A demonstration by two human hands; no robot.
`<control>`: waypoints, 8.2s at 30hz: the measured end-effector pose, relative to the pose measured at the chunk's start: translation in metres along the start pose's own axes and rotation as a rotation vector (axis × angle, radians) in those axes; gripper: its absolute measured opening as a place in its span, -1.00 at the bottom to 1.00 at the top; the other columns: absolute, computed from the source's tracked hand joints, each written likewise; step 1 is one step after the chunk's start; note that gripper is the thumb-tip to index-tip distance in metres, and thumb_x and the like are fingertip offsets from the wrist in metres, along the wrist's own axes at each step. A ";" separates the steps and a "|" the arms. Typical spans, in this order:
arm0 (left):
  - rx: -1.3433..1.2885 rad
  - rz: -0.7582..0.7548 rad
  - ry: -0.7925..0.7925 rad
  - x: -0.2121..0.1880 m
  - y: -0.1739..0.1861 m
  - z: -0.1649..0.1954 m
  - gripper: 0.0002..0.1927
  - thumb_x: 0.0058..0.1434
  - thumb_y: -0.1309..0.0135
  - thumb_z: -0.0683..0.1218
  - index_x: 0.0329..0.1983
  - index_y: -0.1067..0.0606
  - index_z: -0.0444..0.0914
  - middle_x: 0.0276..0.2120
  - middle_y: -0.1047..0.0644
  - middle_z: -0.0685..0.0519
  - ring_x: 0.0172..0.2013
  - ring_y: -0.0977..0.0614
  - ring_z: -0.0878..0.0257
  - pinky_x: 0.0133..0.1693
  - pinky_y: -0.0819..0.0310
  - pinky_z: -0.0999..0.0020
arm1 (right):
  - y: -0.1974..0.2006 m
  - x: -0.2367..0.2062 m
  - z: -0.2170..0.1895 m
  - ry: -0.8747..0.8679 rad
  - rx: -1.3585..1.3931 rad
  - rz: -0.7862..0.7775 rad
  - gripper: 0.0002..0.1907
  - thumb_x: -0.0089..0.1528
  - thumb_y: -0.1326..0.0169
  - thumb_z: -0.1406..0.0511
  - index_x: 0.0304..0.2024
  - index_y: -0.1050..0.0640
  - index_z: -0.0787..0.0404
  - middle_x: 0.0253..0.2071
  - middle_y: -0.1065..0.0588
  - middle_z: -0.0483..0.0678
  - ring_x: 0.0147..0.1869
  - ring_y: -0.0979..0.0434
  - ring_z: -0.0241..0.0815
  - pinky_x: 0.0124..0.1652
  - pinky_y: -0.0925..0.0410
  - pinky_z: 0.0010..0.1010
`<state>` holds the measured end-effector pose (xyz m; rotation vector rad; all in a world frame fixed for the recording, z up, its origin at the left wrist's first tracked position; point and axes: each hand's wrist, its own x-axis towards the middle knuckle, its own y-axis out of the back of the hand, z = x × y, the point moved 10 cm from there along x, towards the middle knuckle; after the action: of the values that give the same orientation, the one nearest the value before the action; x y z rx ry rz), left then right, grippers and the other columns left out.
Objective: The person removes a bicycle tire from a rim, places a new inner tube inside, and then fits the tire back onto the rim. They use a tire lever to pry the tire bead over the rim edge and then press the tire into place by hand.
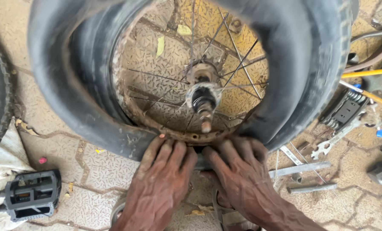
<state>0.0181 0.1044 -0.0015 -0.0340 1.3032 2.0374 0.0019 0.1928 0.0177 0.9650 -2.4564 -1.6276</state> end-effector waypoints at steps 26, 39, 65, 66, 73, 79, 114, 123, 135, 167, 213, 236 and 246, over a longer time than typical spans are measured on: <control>-0.063 -0.194 0.012 0.029 0.004 -0.018 -0.79 0.12 0.01 -0.25 -0.18 -0.54 -0.26 -0.28 -0.58 -0.17 -0.15 -0.63 -0.05 0.18 -0.33 -0.15 | -0.033 0.004 0.012 -0.185 0.158 -0.251 -0.65 -0.05 -0.37 0.12 -0.30 -0.63 0.11 -0.26 -0.61 -0.13 -0.15 -0.50 -0.10 -0.11 -0.12 -0.05; -0.109 -0.189 -0.032 0.058 0.001 0.004 -0.92 0.19 -0.06 -0.22 -0.31 -0.55 -0.19 -0.44 -0.54 -0.12 -0.41 -0.56 -0.01 -0.08 -0.36 -0.22 | -0.024 -0.004 0.030 -0.063 0.116 -0.288 -0.68 -0.08 -0.35 0.18 -0.27 -0.65 0.05 -0.33 -0.63 -0.16 -0.19 -0.51 -0.14 -0.03 -0.16 -0.04; -0.103 1.007 0.286 -0.060 0.093 0.002 -0.25 0.25 -0.24 -0.14 0.33 -0.05 -0.37 0.12 -0.27 -0.29 0.15 -0.36 -0.19 0.28 -0.20 -0.08 | -0.010 -0.011 0.029 -0.034 0.280 -0.119 -0.70 -0.03 -0.36 0.28 -0.24 -0.63 0.11 -0.41 -0.68 -0.06 -0.17 -0.53 -0.10 0.02 -0.12 -0.05; -0.018 1.057 0.394 -0.068 0.091 0.004 -0.14 0.20 -0.26 -0.14 0.36 0.04 -0.41 0.14 -0.21 -0.33 0.18 -0.29 -0.26 0.29 -0.13 -0.15 | -0.010 -0.009 0.033 -0.057 0.301 -0.154 -0.71 -0.01 -0.36 0.26 -0.24 -0.63 0.10 -0.40 -0.68 -0.07 -0.18 -0.53 -0.12 0.03 -0.12 -0.07; -1.190 0.957 1.031 -0.052 -0.027 -0.028 0.10 0.06 -0.40 0.03 0.46 0.02 -0.44 0.26 -0.28 -0.42 0.19 -0.44 -0.12 0.21 -0.24 -0.03 | -0.006 -0.008 0.036 -0.064 0.372 -0.204 -0.72 -0.04 -0.39 0.24 -0.28 -0.66 0.09 -0.36 -0.65 -0.11 -0.19 -0.53 -0.16 0.01 -0.13 -0.05; -1.680 0.868 1.026 -0.042 -0.082 -0.051 -0.09 -0.13 -0.48 -0.01 0.24 -0.31 -0.40 0.04 -0.55 -0.22 0.06 -0.61 -0.04 0.20 -0.46 0.01 | -0.009 -0.005 0.034 0.110 0.363 -0.101 -0.68 0.02 -0.37 0.21 -0.18 -0.67 0.10 -0.21 -0.68 -0.11 -0.02 -0.55 -0.11 0.13 -0.04 0.05; -2.170 1.267 0.844 -0.038 -0.125 -0.032 -0.18 0.20 0.04 0.40 0.33 -0.23 -0.21 -0.04 -0.47 -0.12 -0.16 -0.59 0.07 -0.31 -0.53 0.12 | -0.010 -0.015 0.007 -0.191 0.395 0.034 -0.69 -0.13 -0.33 0.44 -0.29 -0.73 0.25 -0.24 -0.70 -0.04 -0.12 -0.52 0.01 -0.02 -0.12 -0.08; -1.935 1.432 1.025 -0.037 -0.109 -0.040 -0.14 0.33 0.35 0.42 0.44 -0.16 -0.28 0.20 -0.39 -0.13 0.13 -0.48 0.04 0.15 -0.41 0.12 | -0.004 -0.020 0.002 -0.235 0.304 0.136 -0.70 -0.13 -0.29 0.44 -0.31 -0.67 0.16 -0.33 -0.67 -0.10 -0.11 -0.52 -0.01 -0.04 -0.17 -0.12; -2.028 1.361 0.873 -0.026 -0.131 -0.031 -0.12 0.29 0.25 0.43 0.43 -0.07 -0.27 0.07 -0.38 -0.21 -0.10 -0.59 -0.02 -0.16 -0.62 0.02 | -0.004 -0.024 0.008 -0.192 0.310 0.143 -0.65 -0.12 -0.33 0.40 -0.26 -0.63 0.13 -0.26 -0.63 -0.13 -0.08 -0.51 0.01 -0.11 -0.14 -0.13; -1.870 1.261 0.808 -0.024 -0.107 -0.041 0.00 0.14 0.08 0.50 0.31 -0.08 -0.34 0.03 -0.36 -0.21 -0.12 -0.62 0.00 -0.19 -0.71 0.01 | -0.032 -0.024 0.024 -0.234 0.286 -0.205 -0.33 0.16 -0.24 0.14 0.22 -0.32 0.25 0.01 -0.45 0.22 0.13 -0.38 0.27 0.11 -0.20 0.13; 0.212 0.015 -0.065 0.021 -0.019 0.010 -0.08 -0.29 -0.39 0.16 0.25 -0.46 -0.09 0.19 -0.49 -0.17 0.24 -0.36 -0.24 0.22 0.15 -0.26 | -0.046 -0.029 0.031 -0.216 -0.015 0.042 -0.18 -0.25 -0.21 0.36 0.13 -0.42 0.32 0.03 -0.44 0.20 0.13 -0.36 0.23 0.13 -0.23 0.07; 0.180 0.345 -0.015 0.011 0.004 0.018 0.02 -0.52 -0.39 0.11 0.17 -0.47 -0.22 -0.05 -0.55 -0.11 0.12 -0.41 -0.06 0.16 0.01 -0.11 | -0.031 -0.030 0.033 -0.151 0.096 0.267 -0.40 -0.24 -0.27 0.39 -0.13 -0.42 0.33 -0.14 -0.43 0.12 -0.08 -0.42 0.13 -0.02 -0.27 -0.04; 0.235 0.142 0.017 0.015 -0.006 0.018 -0.12 -0.43 -0.41 0.05 0.09 -0.48 -0.22 -0.05 -0.53 -0.07 0.10 -0.43 -0.08 0.14 0.03 -0.10 | -0.029 -0.042 0.031 -0.100 0.097 0.194 -0.28 0.00 -0.32 0.25 0.18 -0.41 0.30 0.13 -0.40 0.15 0.22 -0.34 0.15 0.19 -0.17 0.04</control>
<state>0.0163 0.1289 -0.0028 0.1525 1.5869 1.9895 0.0384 0.2324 -0.0084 0.6443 -2.6210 -1.5423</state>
